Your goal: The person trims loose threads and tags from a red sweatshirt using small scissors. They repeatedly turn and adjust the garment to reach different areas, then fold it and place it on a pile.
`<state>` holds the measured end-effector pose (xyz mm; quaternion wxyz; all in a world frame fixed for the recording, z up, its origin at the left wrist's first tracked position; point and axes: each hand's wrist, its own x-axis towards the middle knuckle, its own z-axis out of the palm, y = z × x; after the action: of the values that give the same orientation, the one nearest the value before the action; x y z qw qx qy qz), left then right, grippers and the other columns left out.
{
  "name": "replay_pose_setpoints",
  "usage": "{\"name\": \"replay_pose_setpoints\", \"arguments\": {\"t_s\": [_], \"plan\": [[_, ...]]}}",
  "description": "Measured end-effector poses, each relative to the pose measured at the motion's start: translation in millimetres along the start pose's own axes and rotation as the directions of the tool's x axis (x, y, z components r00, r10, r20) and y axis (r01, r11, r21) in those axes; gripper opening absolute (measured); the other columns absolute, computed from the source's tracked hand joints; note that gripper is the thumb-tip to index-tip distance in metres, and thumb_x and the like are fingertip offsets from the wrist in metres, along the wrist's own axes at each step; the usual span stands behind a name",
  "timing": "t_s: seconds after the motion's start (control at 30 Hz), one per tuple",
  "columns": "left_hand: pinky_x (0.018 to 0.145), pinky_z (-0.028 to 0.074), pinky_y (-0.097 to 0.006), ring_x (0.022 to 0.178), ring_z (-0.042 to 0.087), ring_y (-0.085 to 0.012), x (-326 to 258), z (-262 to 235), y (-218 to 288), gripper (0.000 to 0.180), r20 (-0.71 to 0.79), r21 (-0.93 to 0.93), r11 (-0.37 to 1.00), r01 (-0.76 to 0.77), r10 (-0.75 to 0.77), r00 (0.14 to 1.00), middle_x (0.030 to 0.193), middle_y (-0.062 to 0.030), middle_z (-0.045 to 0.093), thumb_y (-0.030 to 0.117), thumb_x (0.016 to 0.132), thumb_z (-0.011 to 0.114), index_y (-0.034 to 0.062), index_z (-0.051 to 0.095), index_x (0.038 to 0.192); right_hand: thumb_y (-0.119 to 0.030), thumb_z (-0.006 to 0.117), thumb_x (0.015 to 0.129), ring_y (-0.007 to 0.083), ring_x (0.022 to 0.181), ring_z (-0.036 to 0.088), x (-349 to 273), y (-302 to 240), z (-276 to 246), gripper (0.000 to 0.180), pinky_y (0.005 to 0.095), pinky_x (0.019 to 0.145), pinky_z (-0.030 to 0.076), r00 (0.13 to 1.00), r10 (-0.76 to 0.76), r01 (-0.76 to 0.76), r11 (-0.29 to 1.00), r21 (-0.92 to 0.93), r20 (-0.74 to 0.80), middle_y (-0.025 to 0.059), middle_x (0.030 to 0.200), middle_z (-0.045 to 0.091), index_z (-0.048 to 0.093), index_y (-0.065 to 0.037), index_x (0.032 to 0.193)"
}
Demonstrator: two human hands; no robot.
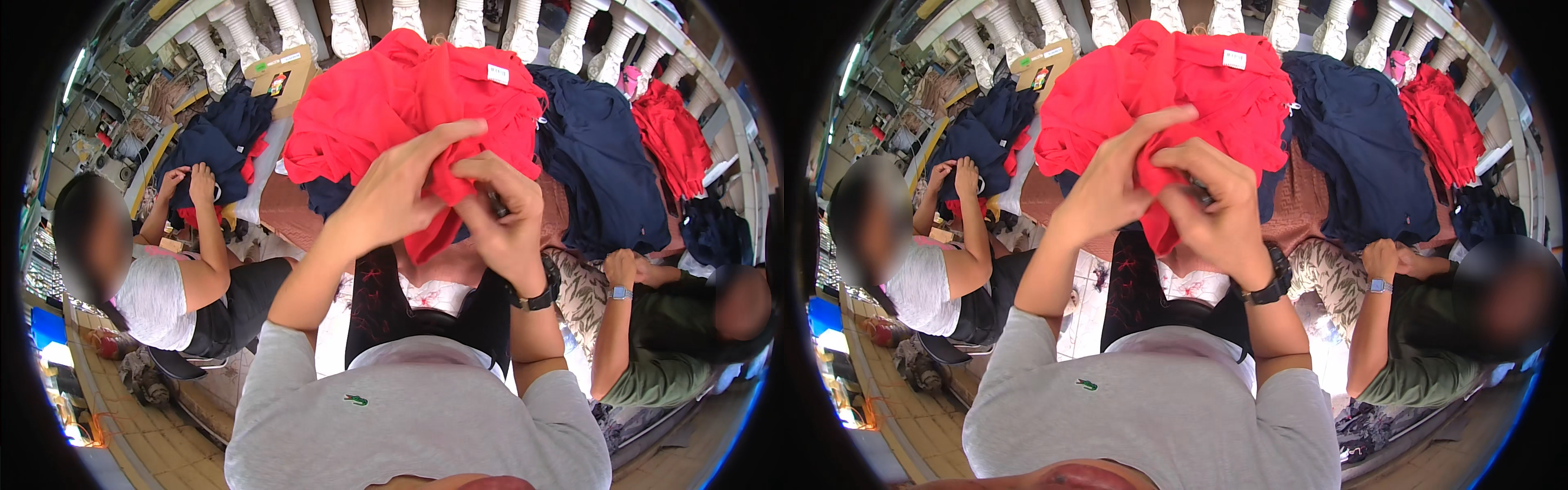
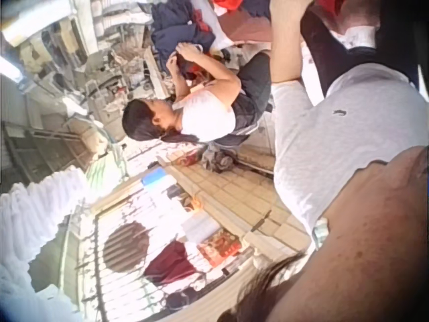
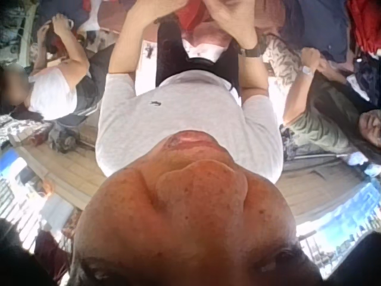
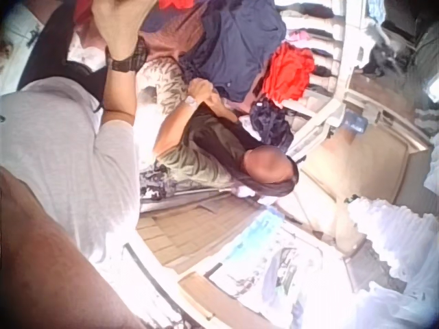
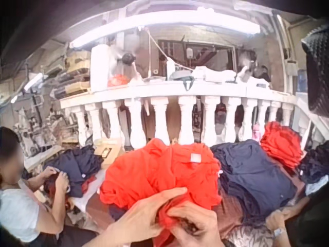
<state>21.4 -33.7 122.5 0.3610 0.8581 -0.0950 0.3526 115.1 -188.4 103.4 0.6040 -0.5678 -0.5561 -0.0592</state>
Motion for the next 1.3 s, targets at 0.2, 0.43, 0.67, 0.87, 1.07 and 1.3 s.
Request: {"name": "replay_pose_setpoints", "arguments": {"t_s": [0.2,0.43,0.67,0.87,1.07,1.3], "plan": [[0.080,0.053,-0.028,0.098,0.063,-0.0122,41.9,-47.6,-16.8,0.014,-0.109,-0.481,0.868,0.123,-0.198,0.974,0.109,-0.0024,0.063,0.007,0.100,0.060,0.0070,0.060,0.114,0.002,0.076,0.081,-0.0010,0.052,0.034,-12.6,-1.9,-8.4,0.028,0.0191,0.047,0.024,0.932,0.086,-0.091,0.996,0.000,-0.351,0.0017,0.099,0.066,0.072,-0.004,0.108],[0.098,0.048,-0.033,0.107,0.060,-0.0130,55.9,-79.7,-20.5,0.021,-0.213,-0.714,0.696,-0.070,-0.121,0.969,0.114,-0.0020,0.062,0.023,0.104,0.057,0.0079,0.059,0.119,-0.010,0.079,0.087,0.0006,0.053,0.038,-56.5,47.9,0.6,0.016,0.0206,0.049,0.027,0.921,0.285,-0.288,0.957,0.030,-0.266,-0.0019,0.073,0.062,0.072,-0.003,0.099],[0.092,0.055,-0.029,0.104,0.067,-0.0133,52.6,-107.0,-48.6,0.027,-0.206,-0.801,0.597,-0.045,-0.204,0.957,0.117,-0.0057,0.066,0.021,0.105,0.054,0.0048,0.058,0.126,-0.009,0.076,0.091,-0.0011,0.054,0.033,-43.4,62.5,-24.0,0.009,0.0222,0.050,0.023,0.907,0.337,-0.338,0.940,0.039,-0.254,-0.0099,0.058,0.041,0.072,-0.002,0.095],[0.098,0.054,-0.030,0.111,0.067,-0.0250,71.2,-151.3,-34.3,0.053,0.038,-0.927,0.358,0.113,-0.208,0.977,0.122,-0.0149,0.066,0.046,0.105,0.037,0.0010,0.066,0.111,-0.012,0.081,0.082,0.0055,0.062,0.044,32.1,117.1,-92.4,0.026,0.0243,0.055,0.035,0.888,0.228,-0.314,0.935,-0.165,-0.399,-0.0023,0.072,0.054,0.072,-0.004,0.106],[0.081,0.055,-0.029,0.084,0.066,-0.0164,125.5,-198.1,-13.9,0.030,0.398,0.252,0.925,0.283,-0.366,0.841,0.100,-0.0070,0.067,0.031,0.091,0.067,0.0039,0.068,0.103,-0.008,0.078,0.078,0.0260,0.083,0.066,100.3,171.3,-99.7,0.026,0.0341,0.076,0.052,0.987,-0.070,-0.004,0.892,-0.453,-0.147,0.0130,0.092,0.068,0.071,-0.001,0.102],[0.098,0.051,-0.044,0.127,0.057,-0.0360,255.1,-236.2,-33.7,0.055,-0.127,0.841,0.432,0.326,-0.427,0.895,0.143,-0.0266,0.051,0.006,0.081,0.060,0.0045,0.055,0.136,-0.016,0.076,0.090,0.0022,0.069,0.044,152.9,101.4,-87.5,0.017,0.0214,0.062,0.036,0.927,-0.028,-0.012,0.995,-0.102,-0.374,-0.0070,0.072,0.056,0.067,-0.003,0.083]]}}
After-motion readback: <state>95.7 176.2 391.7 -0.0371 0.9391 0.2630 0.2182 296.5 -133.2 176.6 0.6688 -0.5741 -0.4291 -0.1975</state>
